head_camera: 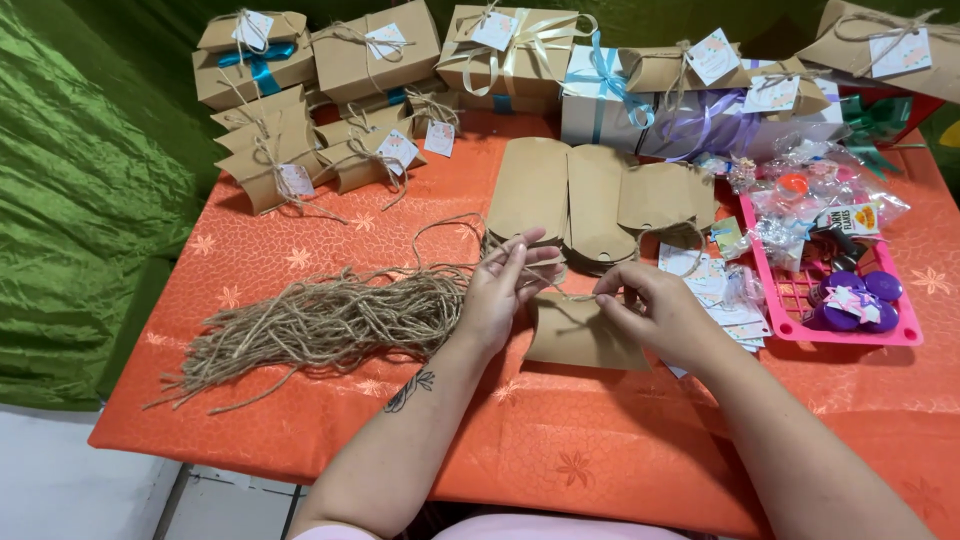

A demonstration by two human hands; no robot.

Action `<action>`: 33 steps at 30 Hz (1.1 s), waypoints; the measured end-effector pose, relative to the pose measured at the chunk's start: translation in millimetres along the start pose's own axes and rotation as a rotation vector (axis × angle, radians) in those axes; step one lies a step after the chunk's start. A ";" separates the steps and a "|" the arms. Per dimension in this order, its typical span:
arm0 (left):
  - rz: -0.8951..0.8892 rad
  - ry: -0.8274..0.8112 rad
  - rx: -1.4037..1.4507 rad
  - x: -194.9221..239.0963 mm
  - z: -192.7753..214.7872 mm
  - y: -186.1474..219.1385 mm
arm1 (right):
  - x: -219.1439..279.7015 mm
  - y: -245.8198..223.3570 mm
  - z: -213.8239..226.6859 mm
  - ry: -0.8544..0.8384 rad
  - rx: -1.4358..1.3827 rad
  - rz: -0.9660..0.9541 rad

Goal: Assembling small cardboard gift boxes, placing items inside, and tying them with twine and labels.

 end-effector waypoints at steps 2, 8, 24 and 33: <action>-0.015 -0.014 -0.025 0.6 -0.7 -3.0 | -1.8 0.2 1.5 0.015 0.032 -0.024; -0.044 -0.085 -0.057 12.5 -9.3 -2.8 | -15.8 46.3 14.2 0.188 0.132 -0.010; -0.589 -0.112 -0.513 48.9 -37.5 38.7 | 16.1 -2.8 -17.8 0.364 -0.395 -0.115; -0.609 -0.097 -0.458 52.4 -37.0 32.5 | 18.6 -1.7 -29.3 0.357 -0.245 -0.044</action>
Point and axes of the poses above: each hand's wrist, its own x-axis away from the middle knuckle, its own z-axis out of the back of the hand, y = z × x, the point moved 4 cm from there along -x, towards the middle knuckle, and after that the axes turned 15 degrees about y, right-handed, at the moved point
